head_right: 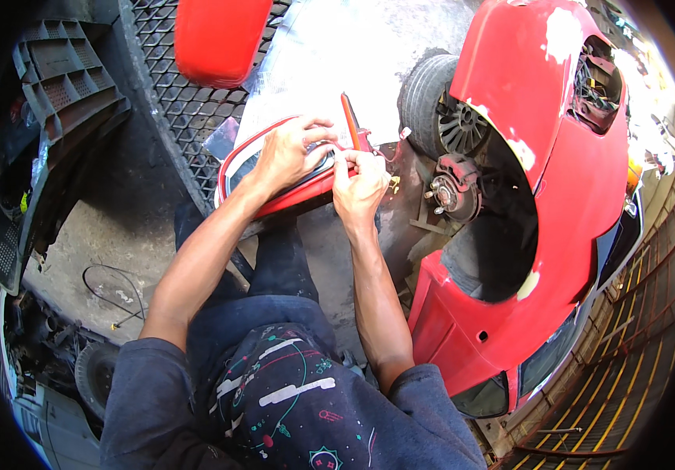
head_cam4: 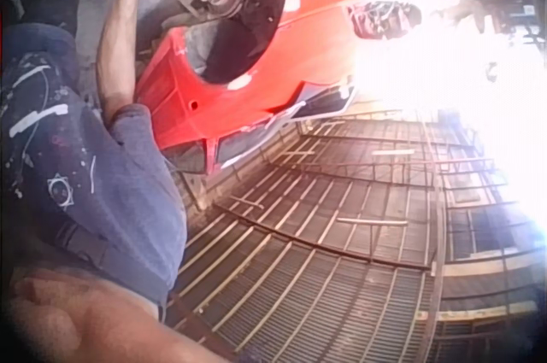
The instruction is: The person applies masking tape to the edges of a red car side mirror to protect the glass and surrounding areas. They carefully align and press the tape along the mirror's perimeter, then trim excess tape with a utility knife.
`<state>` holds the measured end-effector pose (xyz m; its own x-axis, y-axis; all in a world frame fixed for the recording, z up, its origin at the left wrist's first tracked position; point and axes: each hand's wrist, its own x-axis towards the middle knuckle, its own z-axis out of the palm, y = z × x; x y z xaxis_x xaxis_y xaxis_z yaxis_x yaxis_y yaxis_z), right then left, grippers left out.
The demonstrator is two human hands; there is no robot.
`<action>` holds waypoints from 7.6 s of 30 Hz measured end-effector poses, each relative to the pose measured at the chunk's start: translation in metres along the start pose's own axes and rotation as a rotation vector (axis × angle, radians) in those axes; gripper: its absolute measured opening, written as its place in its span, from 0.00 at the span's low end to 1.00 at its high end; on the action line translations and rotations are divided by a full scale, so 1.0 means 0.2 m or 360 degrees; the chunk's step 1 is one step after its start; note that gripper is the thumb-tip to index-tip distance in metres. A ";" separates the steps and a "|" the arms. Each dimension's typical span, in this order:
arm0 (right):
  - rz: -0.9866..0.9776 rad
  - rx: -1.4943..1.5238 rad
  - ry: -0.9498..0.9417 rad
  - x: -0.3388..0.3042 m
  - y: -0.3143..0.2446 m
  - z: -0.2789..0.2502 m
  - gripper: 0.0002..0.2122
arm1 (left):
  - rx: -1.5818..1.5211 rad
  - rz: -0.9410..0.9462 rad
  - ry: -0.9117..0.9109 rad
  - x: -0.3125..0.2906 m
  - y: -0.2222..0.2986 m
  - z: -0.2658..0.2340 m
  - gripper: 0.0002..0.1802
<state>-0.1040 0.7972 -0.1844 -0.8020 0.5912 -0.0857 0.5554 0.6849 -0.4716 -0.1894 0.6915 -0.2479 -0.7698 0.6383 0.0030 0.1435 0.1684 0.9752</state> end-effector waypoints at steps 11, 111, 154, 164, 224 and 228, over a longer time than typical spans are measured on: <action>-0.0053 0.0015 0.0005 0.01 0.05 0.00 0.06 | -0.0171 0.0101 -0.0328 0.01 0.02 -0.06 0.12; 0.0043 -0.0537 -0.0357 0.13 -0.15 0.03 0.09 | 0.0553 0.0418 -0.0415 0.02 -0.07 -0.04 0.11; 0.0123 -0.0950 -0.0519 0.04 -0.27 0.04 0.09 | 0.0144 0.0014 -0.0676 0.09 0.01 -0.07 0.12; 0.1059 0.0587 -0.0904 -0.07 -0.20 -0.30 0.07 | -0.0191 -0.0071 -0.0369 0.02 -0.05 -0.11 0.13; -0.1003 -0.0477 -0.0768 0.20 0.11 -0.04 0.23 | 0.0473 -0.0137 -0.0305 -0.20 -0.03 -0.05 0.32; -0.1129 -0.0570 -0.0828 0.20 0.13 -0.04 0.23 | 0.0442 -0.0083 -0.0242 -0.22 -0.07 -0.04 0.33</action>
<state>-0.1191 0.8418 -0.1934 -0.9278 -0.2174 -0.3033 -0.1336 0.9524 -0.2741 -0.1624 0.6559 -0.2597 -0.6816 0.7250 -0.0990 0.2867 0.3891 0.8754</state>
